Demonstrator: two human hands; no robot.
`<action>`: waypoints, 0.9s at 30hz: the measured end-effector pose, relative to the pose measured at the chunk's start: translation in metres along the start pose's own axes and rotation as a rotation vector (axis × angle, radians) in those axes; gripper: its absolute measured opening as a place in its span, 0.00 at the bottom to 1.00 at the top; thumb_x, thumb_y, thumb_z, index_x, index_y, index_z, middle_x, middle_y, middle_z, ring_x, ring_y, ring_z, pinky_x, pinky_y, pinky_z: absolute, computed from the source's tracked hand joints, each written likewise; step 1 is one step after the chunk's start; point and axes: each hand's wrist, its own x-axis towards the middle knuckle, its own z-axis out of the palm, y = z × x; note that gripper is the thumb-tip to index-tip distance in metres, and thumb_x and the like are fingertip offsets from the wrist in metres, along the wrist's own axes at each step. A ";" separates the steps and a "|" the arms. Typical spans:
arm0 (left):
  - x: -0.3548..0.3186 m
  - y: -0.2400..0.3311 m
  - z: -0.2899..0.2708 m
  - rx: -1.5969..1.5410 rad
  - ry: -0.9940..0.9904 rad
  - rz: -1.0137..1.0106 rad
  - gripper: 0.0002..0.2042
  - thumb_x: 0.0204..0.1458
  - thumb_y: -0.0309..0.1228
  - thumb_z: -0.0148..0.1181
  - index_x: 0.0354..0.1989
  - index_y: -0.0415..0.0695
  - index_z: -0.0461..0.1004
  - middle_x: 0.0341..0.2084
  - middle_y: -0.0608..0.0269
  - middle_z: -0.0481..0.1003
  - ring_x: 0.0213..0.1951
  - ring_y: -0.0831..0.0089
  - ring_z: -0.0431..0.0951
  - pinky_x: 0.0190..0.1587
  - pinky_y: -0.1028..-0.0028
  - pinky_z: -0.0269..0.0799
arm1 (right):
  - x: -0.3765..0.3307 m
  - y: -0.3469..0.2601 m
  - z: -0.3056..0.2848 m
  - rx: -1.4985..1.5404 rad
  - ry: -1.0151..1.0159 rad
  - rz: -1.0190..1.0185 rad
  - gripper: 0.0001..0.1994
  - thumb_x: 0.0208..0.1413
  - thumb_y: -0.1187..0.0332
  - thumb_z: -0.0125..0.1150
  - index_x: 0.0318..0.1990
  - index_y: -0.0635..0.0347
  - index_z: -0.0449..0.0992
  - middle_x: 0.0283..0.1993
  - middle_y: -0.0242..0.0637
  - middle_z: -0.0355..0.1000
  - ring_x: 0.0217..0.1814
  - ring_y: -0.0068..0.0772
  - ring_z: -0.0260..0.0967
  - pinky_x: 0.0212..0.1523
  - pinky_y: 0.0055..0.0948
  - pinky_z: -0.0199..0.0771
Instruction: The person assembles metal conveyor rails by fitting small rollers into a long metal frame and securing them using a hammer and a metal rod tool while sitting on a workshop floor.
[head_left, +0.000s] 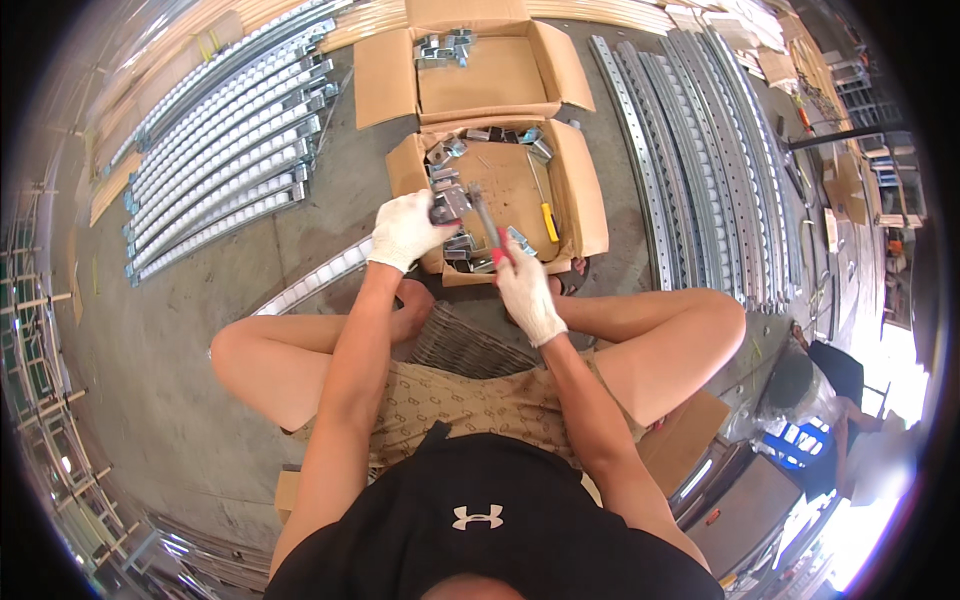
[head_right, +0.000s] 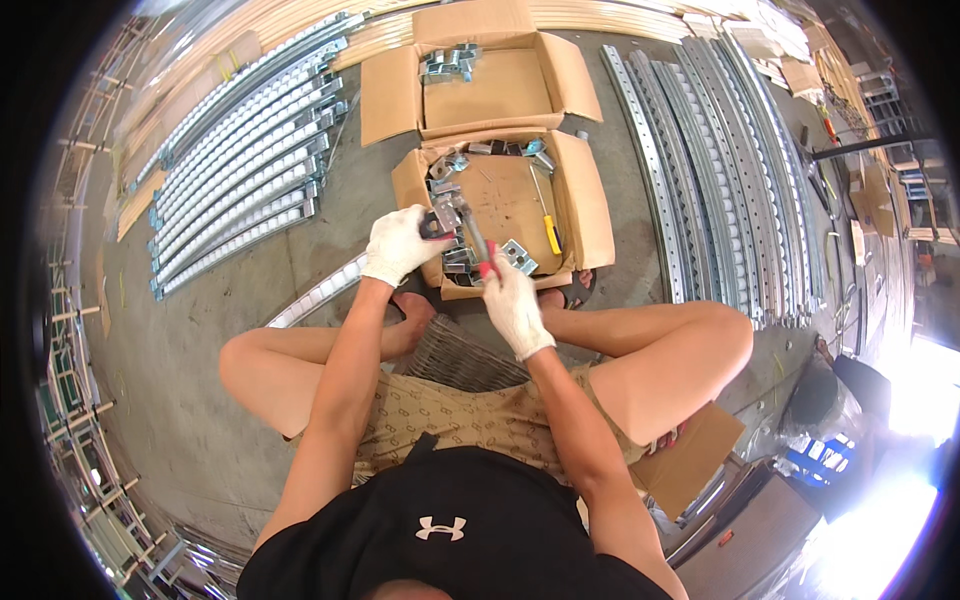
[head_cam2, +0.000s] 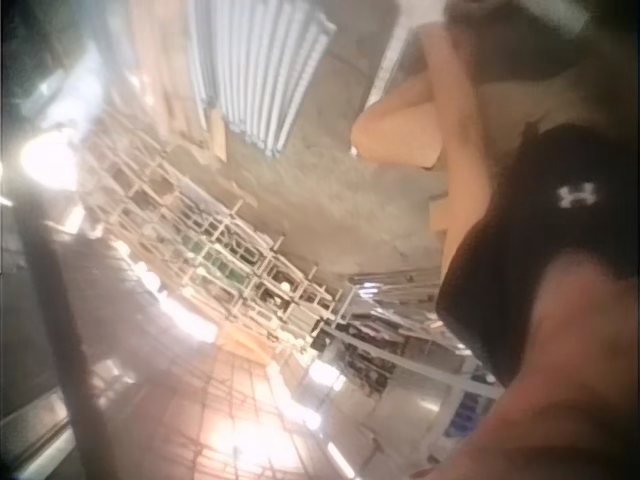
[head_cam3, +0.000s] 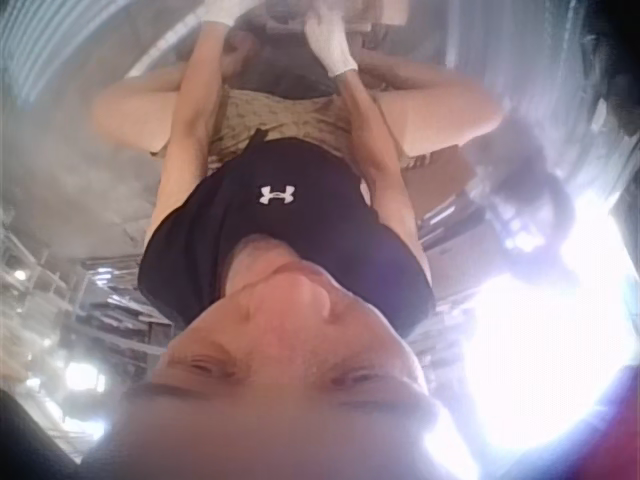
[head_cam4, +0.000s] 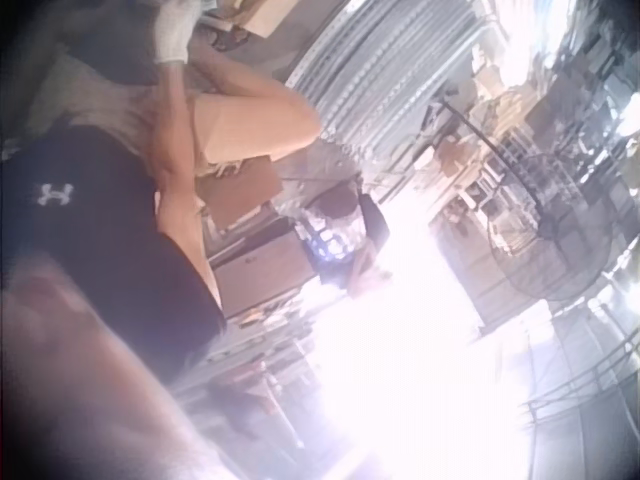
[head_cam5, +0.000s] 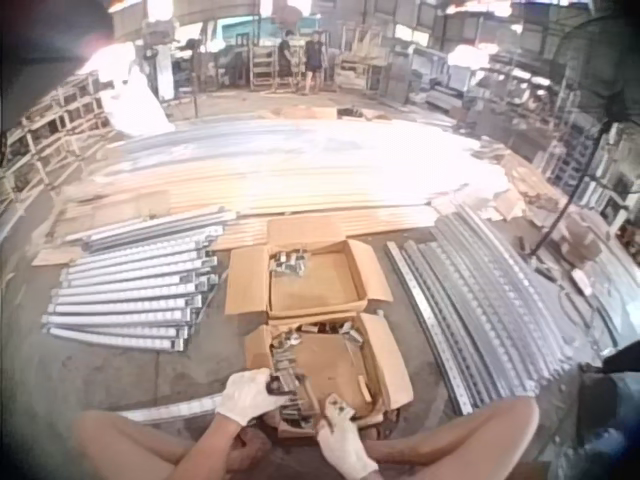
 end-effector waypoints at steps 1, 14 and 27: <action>0.004 0.001 0.002 0.013 -0.016 -0.012 0.28 0.43 0.57 0.74 0.42 0.43 0.81 0.31 0.54 0.83 0.38 0.52 0.85 0.45 0.58 0.80 | 0.013 0.035 0.016 -0.173 0.224 -0.355 0.20 0.67 0.70 0.53 0.64 0.67 0.72 0.39 0.51 0.80 0.34 0.43 0.79 0.37 0.37 0.76; -0.041 -0.093 0.044 0.062 -0.454 -0.336 0.40 0.34 0.42 0.78 0.60 0.45 0.71 0.52 0.45 0.79 0.56 0.49 0.79 0.57 0.54 0.76 | 0.028 0.036 -0.052 0.285 0.034 0.506 0.17 0.69 0.63 0.53 0.57 0.63 0.77 0.25 0.30 0.74 0.19 0.22 0.64 0.21 0.26 0.65; -0.024 -0.057 0.000 -0.050 -0.133 -0.090 0.25 0.44 0.37 0.72 0.52 0.42 0.75 0.46 0.45 0.81 0.52 0.48 0.80 0.56 0.54 0.74 | 0.029 0.013 -0.031 -0.148 0.157 -0.227 0.24 0.69 0.70 0.51 0.71 0.62 0.67 0.30 0.49 0.76 0.29 0.40 0.75 0.33 0.36 0.74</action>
